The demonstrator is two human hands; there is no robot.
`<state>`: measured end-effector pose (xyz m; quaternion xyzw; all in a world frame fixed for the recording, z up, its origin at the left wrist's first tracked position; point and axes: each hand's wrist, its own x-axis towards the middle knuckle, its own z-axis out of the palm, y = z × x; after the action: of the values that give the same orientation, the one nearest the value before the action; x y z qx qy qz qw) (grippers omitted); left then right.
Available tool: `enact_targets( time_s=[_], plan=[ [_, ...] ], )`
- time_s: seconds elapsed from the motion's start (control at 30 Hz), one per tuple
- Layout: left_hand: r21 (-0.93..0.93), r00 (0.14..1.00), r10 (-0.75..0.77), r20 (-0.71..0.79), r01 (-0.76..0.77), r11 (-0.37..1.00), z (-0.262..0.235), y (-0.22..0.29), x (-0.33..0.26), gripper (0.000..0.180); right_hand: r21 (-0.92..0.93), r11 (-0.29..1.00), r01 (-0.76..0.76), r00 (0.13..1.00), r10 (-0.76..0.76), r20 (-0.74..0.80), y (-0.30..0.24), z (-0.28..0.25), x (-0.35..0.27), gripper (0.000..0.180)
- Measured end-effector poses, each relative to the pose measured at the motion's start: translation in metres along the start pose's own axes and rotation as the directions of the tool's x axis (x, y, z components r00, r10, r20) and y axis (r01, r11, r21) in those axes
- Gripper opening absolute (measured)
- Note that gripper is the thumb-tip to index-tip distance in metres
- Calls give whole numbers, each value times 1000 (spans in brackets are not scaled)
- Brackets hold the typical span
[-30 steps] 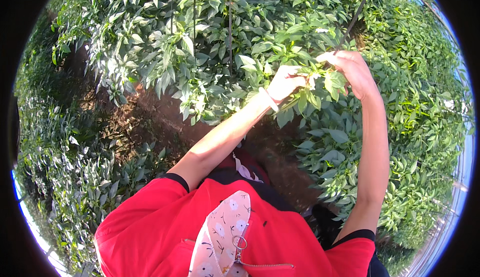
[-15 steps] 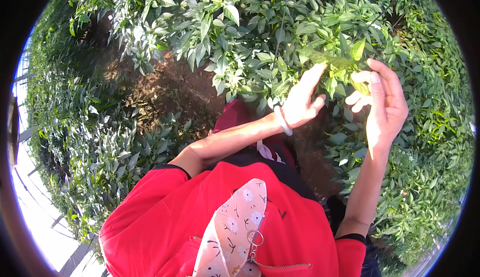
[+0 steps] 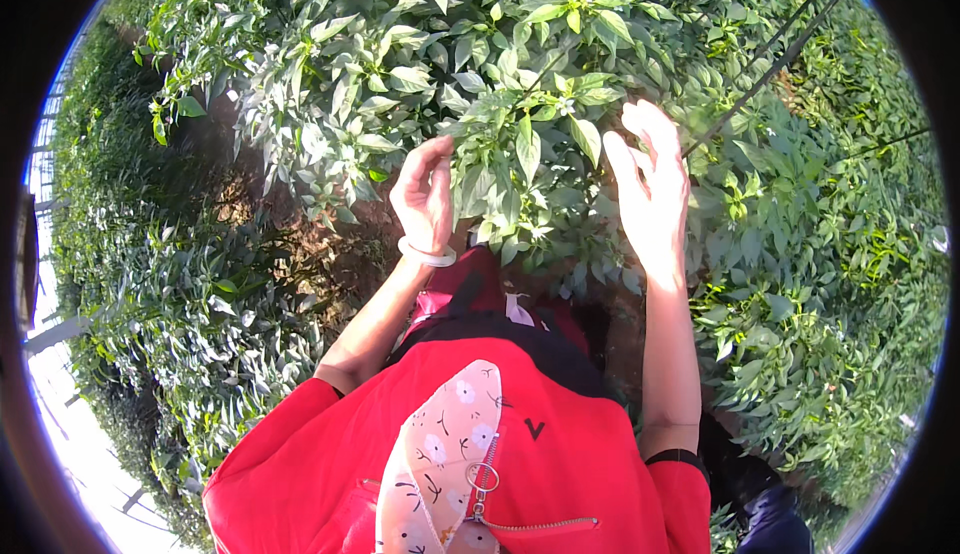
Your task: The person trims leaves and small branches from pepper plants in a greenhouse using their hands. They move along the row, reaching into the foliage to remove excess growth and place the cuttings on the ground.
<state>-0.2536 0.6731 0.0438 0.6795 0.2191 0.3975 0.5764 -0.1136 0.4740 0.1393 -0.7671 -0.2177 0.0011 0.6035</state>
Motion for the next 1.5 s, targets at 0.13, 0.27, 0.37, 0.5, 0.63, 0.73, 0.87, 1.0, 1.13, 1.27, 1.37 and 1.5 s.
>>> enact_targets(
  time_s=[0.13,0.27,0.37,0.5,0.63,0.73,0.87,1.0,1.13,1.27,1.37,1.5],
  plan=[
    [-14,978,111,179,-110,994,2,-5,62,25,93,984,-151,988,149,32,-1,36,28,33],
    [-226,969,53,239,3,974,0,-11,87,23,-47,991,-125,988,128,84,12,18,16,24],
    [-250,959,34,280,39,967,-18,-9,79,20,79,967,-243,970,244,-3,26,18,-9,27],
    [-203,875,-64,480,182,962,-51,-10,44,21,-201,895,-398,909,415,44,101,0,-67,40],
    [96,651,-225,726,228,969,-64,-26,3,22,-123,881,-457,885,464,32,102,-12,-93,41],
    [125,404,-159,901,109,986,-20,-49,-30,22,-155,885,-438,891,450,56,100,-11,-88,40],
    [82,269,18,963,-354,932,70,-138,-91,24,-161,894,-419,900,433,60,104,11,-81,37],
    [438,184,-421,888,-616,655,97,-208,-123,28,-164,850,-501,852,517,78,94,28,-78,34],
    [232,-122,-492,862,-768,596,87,-180,-98,24,-99,875,-474,879,478,9,108,22,-94,34],
    [71,3,-86,996,-595,800,70,-235,-89,19,-84,868,-490,871,491,-12,137,24,-96,34],
    [23,321,47,946,-211,977,76,-204,-61,10,-70,835,-546,837,541,-77,187,24,-108,34],
    [312,448,-486,750,408,858,84,-207,-50,17,72,792,-606,790,610,-61,241,43,-115,36]
  ],
)
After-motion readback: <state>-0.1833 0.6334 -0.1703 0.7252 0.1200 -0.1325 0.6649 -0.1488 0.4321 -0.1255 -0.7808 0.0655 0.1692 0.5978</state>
